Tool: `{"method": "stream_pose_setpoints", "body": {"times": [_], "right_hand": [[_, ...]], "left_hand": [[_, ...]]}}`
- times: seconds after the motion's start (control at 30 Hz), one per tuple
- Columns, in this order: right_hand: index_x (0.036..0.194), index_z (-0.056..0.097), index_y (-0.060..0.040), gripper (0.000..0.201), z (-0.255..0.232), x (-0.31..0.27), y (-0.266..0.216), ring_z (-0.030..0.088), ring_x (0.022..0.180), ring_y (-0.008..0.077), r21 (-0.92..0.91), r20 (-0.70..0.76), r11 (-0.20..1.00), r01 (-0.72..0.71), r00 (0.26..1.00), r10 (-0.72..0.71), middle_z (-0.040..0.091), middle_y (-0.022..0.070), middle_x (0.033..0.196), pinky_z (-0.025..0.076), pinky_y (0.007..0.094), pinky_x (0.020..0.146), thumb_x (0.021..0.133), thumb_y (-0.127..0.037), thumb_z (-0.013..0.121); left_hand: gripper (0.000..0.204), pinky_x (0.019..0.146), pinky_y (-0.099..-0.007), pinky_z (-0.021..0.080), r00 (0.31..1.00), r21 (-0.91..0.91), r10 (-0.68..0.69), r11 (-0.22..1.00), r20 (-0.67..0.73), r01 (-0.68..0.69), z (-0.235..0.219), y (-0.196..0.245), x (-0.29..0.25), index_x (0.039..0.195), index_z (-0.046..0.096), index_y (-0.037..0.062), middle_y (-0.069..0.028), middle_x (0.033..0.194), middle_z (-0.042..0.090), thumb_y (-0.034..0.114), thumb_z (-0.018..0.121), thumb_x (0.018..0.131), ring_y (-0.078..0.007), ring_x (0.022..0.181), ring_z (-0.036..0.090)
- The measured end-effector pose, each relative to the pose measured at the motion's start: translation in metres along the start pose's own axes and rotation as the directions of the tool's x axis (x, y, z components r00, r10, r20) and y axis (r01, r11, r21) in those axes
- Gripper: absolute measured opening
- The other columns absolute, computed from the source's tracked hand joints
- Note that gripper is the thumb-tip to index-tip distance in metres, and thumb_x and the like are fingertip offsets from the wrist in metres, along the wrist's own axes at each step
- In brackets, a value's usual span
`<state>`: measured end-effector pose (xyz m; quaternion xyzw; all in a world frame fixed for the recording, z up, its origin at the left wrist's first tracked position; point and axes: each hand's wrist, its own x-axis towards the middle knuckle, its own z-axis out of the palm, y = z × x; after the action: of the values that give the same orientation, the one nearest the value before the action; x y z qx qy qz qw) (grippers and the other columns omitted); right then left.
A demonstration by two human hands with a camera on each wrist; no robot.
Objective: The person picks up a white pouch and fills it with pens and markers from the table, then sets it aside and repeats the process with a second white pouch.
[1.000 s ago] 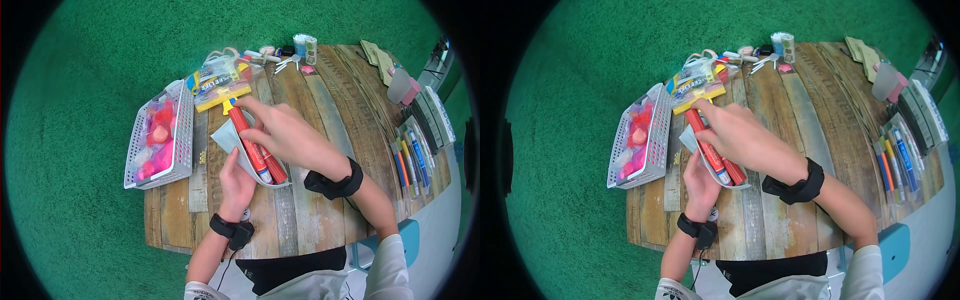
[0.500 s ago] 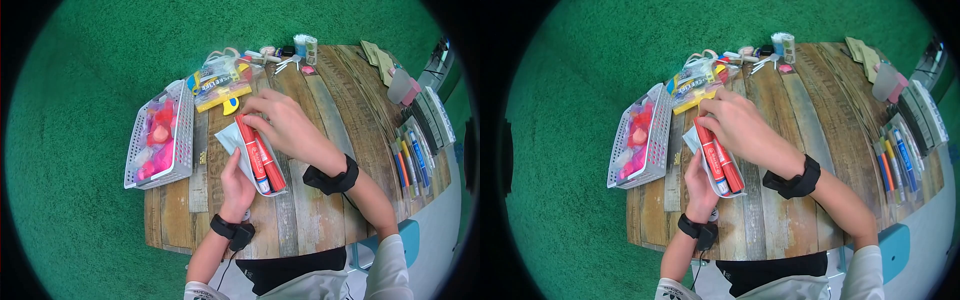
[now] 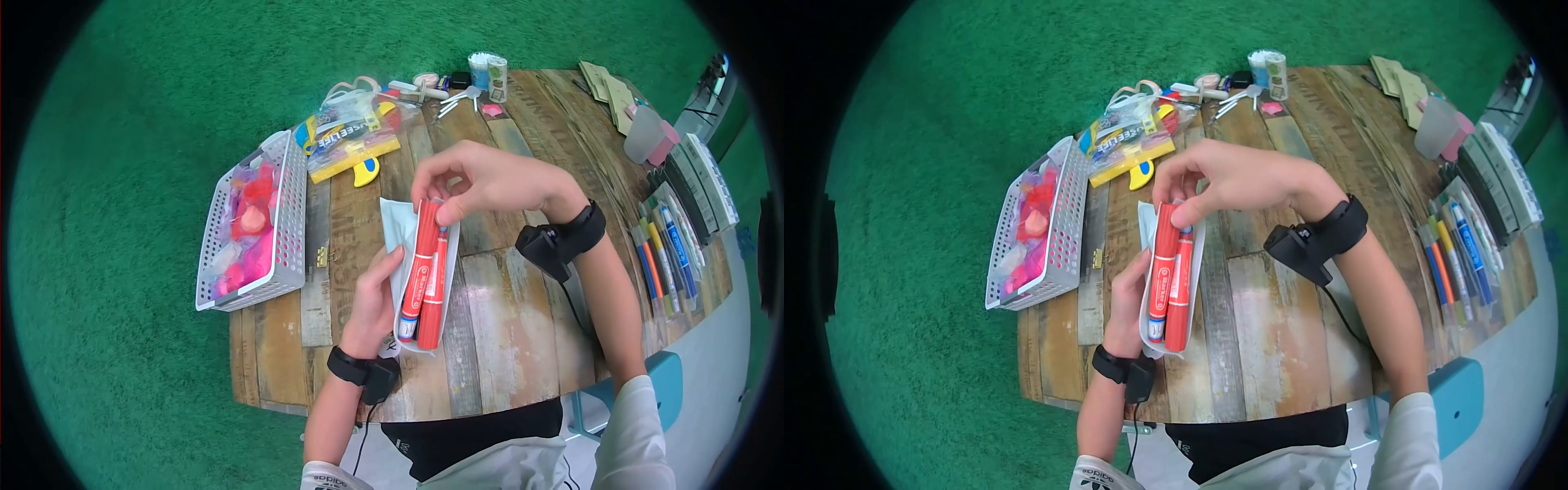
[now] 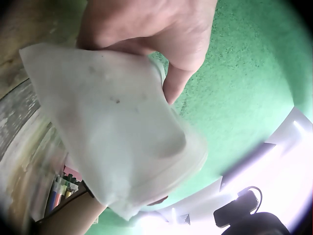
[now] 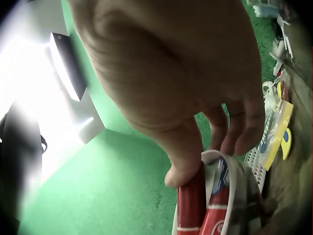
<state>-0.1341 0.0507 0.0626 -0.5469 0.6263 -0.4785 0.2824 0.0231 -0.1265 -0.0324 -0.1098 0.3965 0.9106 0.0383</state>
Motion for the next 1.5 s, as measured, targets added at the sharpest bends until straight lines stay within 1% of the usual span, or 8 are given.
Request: {"method": "stream_pose_setpoints", "body": {"times": [0.5, 0.57, 0.67, 0.77, 1.1, 1.23, 1.3, 1.5], "right_hand": [[0.107, 0.066, -0.0026, 0.027, -0.005, -0.003, -0.002, 0.05, 0.072, 0.0067, -0.004, -0.041, 0.999, -0.052, 0.998, 0.052, 0.061, -0.001, 0.083, 0.042, 0.0233, 0.061, 0.092, -0.024, 0.063], [0.108, 0.065, -0.0029, 0.027, -0.004, -0.003, -0.002, 0.05, 0.071, 0.0063, -0.014, -0.052, 0.999, -0.045, 0.998, 0.044, 0.061, -0.0011, 0.083, 0.042, 0.0229, 0.06, 0.093, -0.024, 0.063], [0.108, 0.065, -0.0035, 0.025, -0.003, -0.004, -0.006, 0.05, 0.069, 0.0058, -0.009, -0.059, 0.999, -0.051, 0.997, 0.051, 0.061, -0.0014, 0.081, 0.041, 0.0225, 0.059, 0.093, -0.023, 0.061], [0.106, 0.065, -0.0037, 0.022, -0.005, -0.005, -0.005, 0.05, 0.066, 0.0056, 0.018, -0.022, 0.999, -0.047, 0.999, 0.048, 0.059, -0.0015, 0.079, 0.041, 0.0224, 0.057, 0.093, -0.021, 0.06], [0.103, 0.062, -0.0034, 0.025, 0.0, -0.004, -0.01, 0.051, 0.061, 0.0065, 0.029, -0.063, 0.996, -0.085, 0.994, 0.086, 0.056, -0.0012, 0.075, 0.043, 0.0232, 0.056, 0.098, -0.026, 0.053], [0.1, 0.061, -0.0033, 0.028, 0.0, 0.002, 0.012, 0.05, 0.062, 0.0061, 0.046, -0.028, 0.997, -0.067, 0.997, 0.068, 0.055, -0.0017, 0.075, 0.042, 0.0233, 0.056, 0.097, -0.03, 0.054], [0.097, 0.061, -0.0031, 0.029, 0.0, 0.003, 0.018, 0.049, 0.063, 0.0056, 0.086, 0.021, 0.994, -0.074, 0.997, 0.073, 0.055, -0.0022, 0.076, 0.042, 0.023, 0.057, 0.097, -0.031, 0.055], [0.097, 0.061, -0.0026, 0.028, 0.001, 0.0, 0.007, 0.049, 0.065, 0.0051, 0.04, -0.006, 0.992, -0.117, 0.993, 0.117, 0.056, -0.0018, 0.079, 0.041, 0.0229, 0.057, 0.096, -0.03, 0.057]], "left_hand": [[0.044, 0.059, -0.0279, 0.045, 0.998, 0.201, -0.028, 0.979, -0.057, 0.039, 0.02, 0.0, -0.013, 0.112, 0.054, 0.0027, -0.009, 0.086, 0.057, 0.043, 0.043, 0.098, -0.0188, 0.066, 0.054], [0.041, 0.06, -0.0296, 0.053, 0.987, -0.07, -0.087, 0.993, 0.137, 0.097, 0.009, -0.002, -0.009, 0.118, 0.053, 0.0012, -0.0118, 0.081, 0.063, 0.036, 0.039, 0.101, -0.0197, 0.068, 0.064], [0.041, 0.055, -0.0284, 0.049, 0.994, -0.014, -0.073, 0.997, 0.085, 0.074, 0.015, -0.002, -0.012, 0.115, 0.053, 0.0012, -0.011, 0.077, 0.061, 0.037, 0.039, 0.101, -0.0193, 0.063, 0.06], [0.043, 0.058, -0.0273, 0.043, 0.994, 0.111, -0.093, 0.99, 0.053, 0.087, 0.014, -0.004, -0.013, 0.111, 0.053, 0.0034, -0.0095, 0.087, 0.053, 0.043, 0.046, 0.097, -0.0185, 0.067, 0.052], [0.043, 0.055, -0.0264, 0.045, 0.989, 0.044, -0.067, 0.997, 0.135, 0.061, 0.013, -0.004, -0.011, 0.109, 0.052, -0.0016, -0.0106, 0.085, 0.054, 0.039, 0.049, 0.097, -0.0172, 0.066, 0.052], [0.041, 0.056, -0.0284, 0.052, 0.992, 0.037, -0.044, 0.999, 0.119, 0.04, 0.009, -0.005, -0.008, 0.11, 0.054, -0.0008, -0.015, 0.079, 0.062, 0.036, 0.038, 0.102, -0.0209, 0.064, 0.062], [0.043, 0.055, -0.0272, 0.045, 0.997, 0.262, -0.002, 0.965, 0.079, -0.019, 0.013, -0.004, -0.011, 0.105, 0.054, -0.0024, -0.011, 0.08, 0.054, 0.039, 0.047, 0.097, -0.0175, 0.063, 0.053], [0.042, 0.056, -0.0279, 0.047, 0.999, 0.124, -0.052, 0.991, 0.0, 0.052, 0.017, -0.004, -0.009, 0.101, 0.054, -0.0024, -0.0118, 0.077, 0.055, 0.039, 0.045, 0.097, -0.0187, 0.062, 0.054]]}}
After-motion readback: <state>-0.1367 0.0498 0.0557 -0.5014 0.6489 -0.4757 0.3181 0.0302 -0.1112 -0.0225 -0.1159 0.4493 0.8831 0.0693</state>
